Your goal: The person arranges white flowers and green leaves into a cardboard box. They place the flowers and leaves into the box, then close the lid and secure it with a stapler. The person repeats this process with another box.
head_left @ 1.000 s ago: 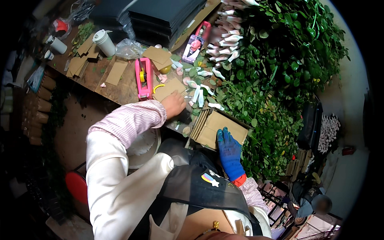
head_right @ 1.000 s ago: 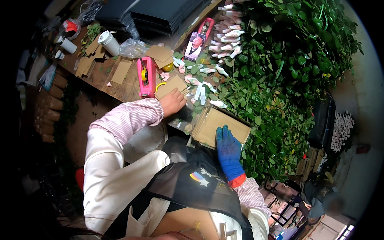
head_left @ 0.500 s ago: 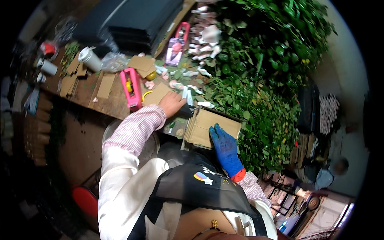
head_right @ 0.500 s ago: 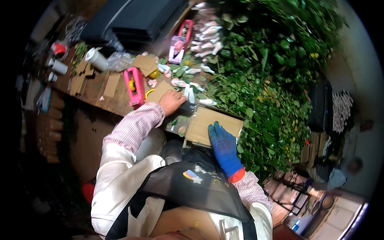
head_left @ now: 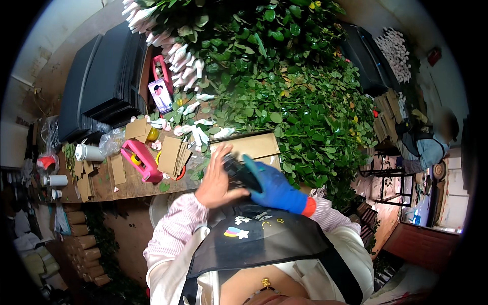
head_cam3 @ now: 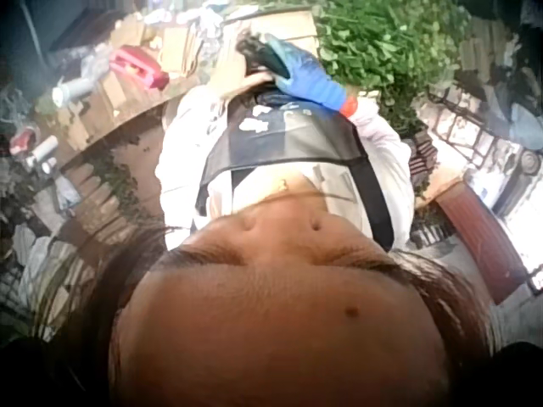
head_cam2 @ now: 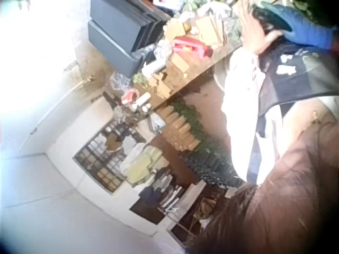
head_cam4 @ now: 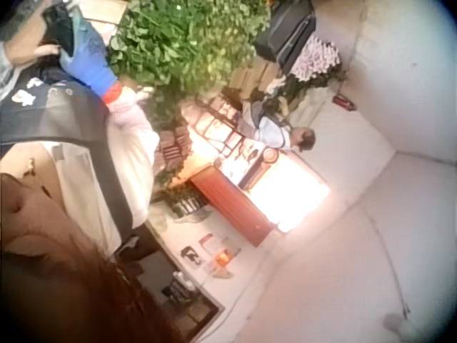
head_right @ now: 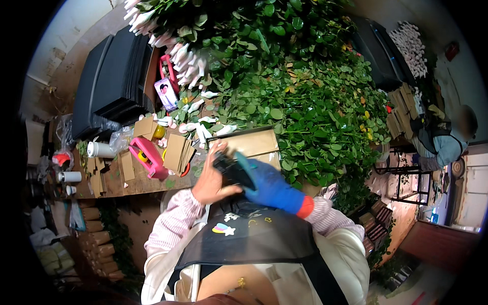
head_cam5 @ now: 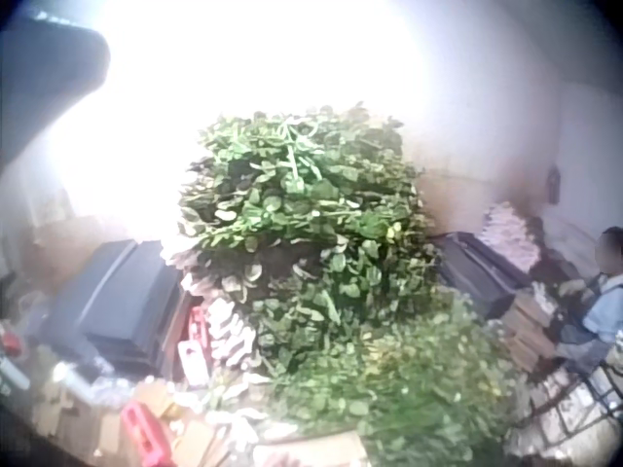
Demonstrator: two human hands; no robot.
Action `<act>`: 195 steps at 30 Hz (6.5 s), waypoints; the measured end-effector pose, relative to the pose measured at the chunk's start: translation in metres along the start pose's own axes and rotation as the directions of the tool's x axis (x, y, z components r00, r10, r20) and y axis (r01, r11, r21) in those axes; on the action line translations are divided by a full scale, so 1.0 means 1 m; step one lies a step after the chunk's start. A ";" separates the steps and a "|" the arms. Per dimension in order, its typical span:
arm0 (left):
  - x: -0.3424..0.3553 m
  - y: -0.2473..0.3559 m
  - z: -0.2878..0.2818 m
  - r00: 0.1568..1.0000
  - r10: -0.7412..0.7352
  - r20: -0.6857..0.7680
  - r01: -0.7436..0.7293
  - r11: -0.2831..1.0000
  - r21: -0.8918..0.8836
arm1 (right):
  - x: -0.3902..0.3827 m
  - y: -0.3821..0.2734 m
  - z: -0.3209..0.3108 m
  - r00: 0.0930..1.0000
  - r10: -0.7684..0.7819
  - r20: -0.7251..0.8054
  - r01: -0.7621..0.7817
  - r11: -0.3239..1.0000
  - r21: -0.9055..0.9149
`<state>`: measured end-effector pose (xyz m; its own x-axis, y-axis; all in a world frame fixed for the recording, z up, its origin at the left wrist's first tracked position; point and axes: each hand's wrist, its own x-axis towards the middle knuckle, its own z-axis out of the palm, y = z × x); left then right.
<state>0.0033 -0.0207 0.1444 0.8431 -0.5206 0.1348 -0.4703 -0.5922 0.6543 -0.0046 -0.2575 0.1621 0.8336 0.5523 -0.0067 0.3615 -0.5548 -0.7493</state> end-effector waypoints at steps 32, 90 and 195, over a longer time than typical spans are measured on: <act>0.057 -0.044 0.050 0.896 0.314 0.313 -0.403 0.872 0.278 | -0.091 0.104 -0.005 0.855 0.519 -0.005 -0.512 0.843 -0.163; -0.202 -0.201 0.023 0.202 -0.779 -0.594 0.876 0.415 -0.246 | 0.028 -0.015 0.004 0.999 -0.039 -0.008 0.038 0.999 -0.038; 0.019 0.014 0.054 0.771 -0.229 -0.595 0.200 0.973 -0.116 | -0.130 0.240 0.071 0.810 0.574 0.121 -0.561 0.818 -0.126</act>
<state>-0.0015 -0.0714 0.1160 0.9125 0.1004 0.3965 -0.2589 -0.6087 0.7500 -0.0555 -0.4180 -0.0643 0.8323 0.2040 -0.5155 -0.1194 -0.8421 -0.5259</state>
